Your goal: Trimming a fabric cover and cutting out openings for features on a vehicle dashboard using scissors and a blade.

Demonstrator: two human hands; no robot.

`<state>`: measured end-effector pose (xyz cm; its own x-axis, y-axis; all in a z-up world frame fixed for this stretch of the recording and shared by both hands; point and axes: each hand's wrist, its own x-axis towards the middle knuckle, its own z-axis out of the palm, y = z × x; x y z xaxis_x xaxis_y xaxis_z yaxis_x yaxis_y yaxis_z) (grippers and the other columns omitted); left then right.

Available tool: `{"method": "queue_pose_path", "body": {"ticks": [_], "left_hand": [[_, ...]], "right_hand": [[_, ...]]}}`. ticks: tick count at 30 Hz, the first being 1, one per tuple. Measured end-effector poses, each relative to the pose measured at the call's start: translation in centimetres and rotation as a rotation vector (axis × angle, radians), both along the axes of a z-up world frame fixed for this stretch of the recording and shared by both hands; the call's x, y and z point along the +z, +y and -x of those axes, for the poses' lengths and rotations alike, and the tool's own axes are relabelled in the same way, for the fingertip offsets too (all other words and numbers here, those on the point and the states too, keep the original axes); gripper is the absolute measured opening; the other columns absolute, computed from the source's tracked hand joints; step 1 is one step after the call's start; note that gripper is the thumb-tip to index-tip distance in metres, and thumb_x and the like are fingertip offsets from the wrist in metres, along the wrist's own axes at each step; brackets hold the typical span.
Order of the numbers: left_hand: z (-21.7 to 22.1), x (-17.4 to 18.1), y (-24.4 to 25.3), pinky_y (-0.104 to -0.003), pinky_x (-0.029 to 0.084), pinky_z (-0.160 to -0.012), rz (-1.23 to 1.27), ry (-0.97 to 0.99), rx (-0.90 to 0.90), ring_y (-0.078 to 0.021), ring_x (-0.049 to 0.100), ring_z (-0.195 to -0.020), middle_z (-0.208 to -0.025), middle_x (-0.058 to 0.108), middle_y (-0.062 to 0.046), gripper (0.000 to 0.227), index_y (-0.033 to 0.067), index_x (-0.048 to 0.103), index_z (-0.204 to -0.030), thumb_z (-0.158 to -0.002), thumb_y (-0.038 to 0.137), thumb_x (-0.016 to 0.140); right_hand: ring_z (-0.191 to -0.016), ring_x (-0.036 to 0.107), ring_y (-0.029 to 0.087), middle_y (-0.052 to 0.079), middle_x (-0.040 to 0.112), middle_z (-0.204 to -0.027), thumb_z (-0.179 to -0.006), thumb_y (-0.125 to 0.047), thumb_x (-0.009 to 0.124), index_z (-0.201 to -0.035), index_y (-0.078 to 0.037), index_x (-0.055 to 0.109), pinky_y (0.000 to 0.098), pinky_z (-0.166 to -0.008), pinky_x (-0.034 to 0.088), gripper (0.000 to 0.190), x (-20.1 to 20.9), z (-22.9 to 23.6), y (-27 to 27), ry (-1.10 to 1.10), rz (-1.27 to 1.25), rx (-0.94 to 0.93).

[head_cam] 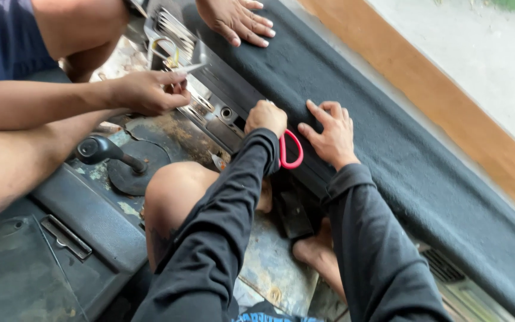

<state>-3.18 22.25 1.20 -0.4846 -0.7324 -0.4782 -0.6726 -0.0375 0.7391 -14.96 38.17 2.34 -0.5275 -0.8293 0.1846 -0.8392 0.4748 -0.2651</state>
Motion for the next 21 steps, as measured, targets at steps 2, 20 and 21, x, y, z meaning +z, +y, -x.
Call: {"method": "queue_pose_path", "body": {"ticks": [2, 20, 21], "left_hand": [[-0.1, -0.3, 0.6, -0.048, 0.058, -0.099, 0.012, -0.016, -0.019, -0.0355, 0.072, -0.119, -0.118, 0.077, -0.019, 0.053, 0.0045, 0.072, -0.128, -0.102, 0.03, 0.033], [-0.4, 0.2, 0.9, -0.05, 0.058, -0.1, 0.008, 0.094, -0.008, -0.0328, 0.072, -0.119, -0.117, 0.078, -0.013, 0.049, 0.0124, 0.075, -0.121, -0.099, 0.032, 0.036], [-0.7, 0.3, 1.8, -0.05, 0.059, -0.099, -0.009, 0.055, -0.047, -0.034, 0.072, -0.117, -0.115, 0.078, -0.014, 0.048, 0.0106, 0.076, -0.12, -0.099, 0.03, 0.037]], "right_hand": [[-0.122, 0.052, 0.027, 0.0, 0.053, -0.127, -0.092, -0.057, 0.074, -0.146, -0.034, 0.064, 0.0447, -0.103, 0.042, 0.06, -0.3, -0.2, 0.4, 0.005, -0.009, -0.013], [-0.127, 0.048, 0.037, 0.006, 0.048, -0.136, -0.097, -0.033, 0.075, -0.157, -0.03, 0.053, 0.052, -0.107, 0.041, 0.063, 0.8, 1.0, 0.3, -0.031, -0.03, 0.135], [-0.127, 0.047, 0.031, 0.002, 0.048, -0.135, -0.097, -0.035, 0.074, -0.157, -0.034, 0.052, 0.0474, -0.108, 0.039, 0.064, 0.3, 0.9, 0.7, -0.059, -0.044, 0.095]]}}
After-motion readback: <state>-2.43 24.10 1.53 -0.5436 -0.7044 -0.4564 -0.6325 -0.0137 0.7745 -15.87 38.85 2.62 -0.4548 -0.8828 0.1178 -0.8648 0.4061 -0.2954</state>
